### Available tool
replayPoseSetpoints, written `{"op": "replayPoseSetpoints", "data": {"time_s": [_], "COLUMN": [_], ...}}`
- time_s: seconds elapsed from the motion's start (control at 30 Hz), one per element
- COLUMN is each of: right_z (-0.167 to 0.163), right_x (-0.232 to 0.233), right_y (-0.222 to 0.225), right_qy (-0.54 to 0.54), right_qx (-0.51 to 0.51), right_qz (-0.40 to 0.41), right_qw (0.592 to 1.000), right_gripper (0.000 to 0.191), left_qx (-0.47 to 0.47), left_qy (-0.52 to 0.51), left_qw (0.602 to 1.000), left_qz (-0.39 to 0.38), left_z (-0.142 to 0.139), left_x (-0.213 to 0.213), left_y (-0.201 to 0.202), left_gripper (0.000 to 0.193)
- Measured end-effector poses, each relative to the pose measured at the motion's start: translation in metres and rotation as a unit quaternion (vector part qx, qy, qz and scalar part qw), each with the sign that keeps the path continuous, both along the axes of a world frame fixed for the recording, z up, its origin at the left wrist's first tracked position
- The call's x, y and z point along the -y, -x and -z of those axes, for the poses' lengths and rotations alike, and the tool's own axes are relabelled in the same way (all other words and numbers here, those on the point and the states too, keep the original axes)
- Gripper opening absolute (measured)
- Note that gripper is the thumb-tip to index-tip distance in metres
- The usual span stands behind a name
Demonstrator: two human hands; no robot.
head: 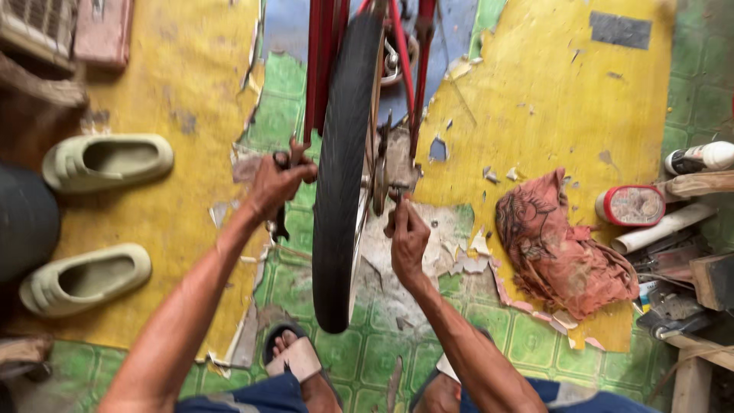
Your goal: The person sits on the floor beside a red bicycle and uses a wrench to loosen the rear wheel axle nuts, then works at the hub and chain area by hand. They later use a screwdriver on the crank and chain guard, removing a red plastic disc and handling the chain guard and pedals.
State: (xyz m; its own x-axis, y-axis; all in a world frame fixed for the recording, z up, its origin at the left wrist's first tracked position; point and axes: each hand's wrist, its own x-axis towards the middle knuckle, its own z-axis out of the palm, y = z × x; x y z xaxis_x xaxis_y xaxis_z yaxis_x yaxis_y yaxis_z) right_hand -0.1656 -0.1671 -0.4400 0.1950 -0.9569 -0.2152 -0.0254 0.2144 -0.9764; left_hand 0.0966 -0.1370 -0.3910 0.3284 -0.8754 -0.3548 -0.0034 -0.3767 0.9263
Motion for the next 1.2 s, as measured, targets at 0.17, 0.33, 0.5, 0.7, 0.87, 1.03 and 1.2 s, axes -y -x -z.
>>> {"op": "replayPoseSetpoints", "data": {"time_s": [0.17,0.33,0.5,0.7,0.87,1.03,1.2], "right_z": [0.002,-0.002,0.001,0.006,0.006,0.011,0.028], "right_x": [0.01,0.008,0.01,0.007,0.008,0.007,0.012], "right_y": [-0.007,0.0,0.005,0.008,0.006,0.005,0.001], "right_qy": [-0.032,-0.057,-0.084,-0.078,-0.069,-0.057,0.03], "right_qx": [0.097,0.121,0.112,0.123,0.118,0.13,0.088], "right_qz": [-0.008,-0.013,-0.006,-0.015,-0.009,0.001,-0.012], "right_qw": [0.995,0.991,0.99,0.989,0.991,0.99,0.996], "right_gripper": [0.032,0.033,0.03,0.037,0.038,0.032,0.033], "left_qx": [-0.046,-0.081,-0.101,-0.127,-0.136,-0.123,-0.148], "left_qy": [-0.048,-0.08,-0.091,-0.125,-0.121,-0.099,-0.078], "left_qw": [0.994,0.986,0.982,0.977,0.977,0.978,0.975], "left_qz": [0.082,0.118,0.132,0.119,0.113,0.136,0.148], "left_z": [-0.012,-0.006,0.009,0.014,0.018,0.019,0.012], "left_x": [0.001,0.002,0.004,0.009,0.008,0.007,0.009], "left_y": [-0.019,-0.027,-0.034,-0.036,-0.035,-0.033,-0.03], "left_gripper": [0.027,0.032,0.033,0.033,0.033,0.032,0.032]}}
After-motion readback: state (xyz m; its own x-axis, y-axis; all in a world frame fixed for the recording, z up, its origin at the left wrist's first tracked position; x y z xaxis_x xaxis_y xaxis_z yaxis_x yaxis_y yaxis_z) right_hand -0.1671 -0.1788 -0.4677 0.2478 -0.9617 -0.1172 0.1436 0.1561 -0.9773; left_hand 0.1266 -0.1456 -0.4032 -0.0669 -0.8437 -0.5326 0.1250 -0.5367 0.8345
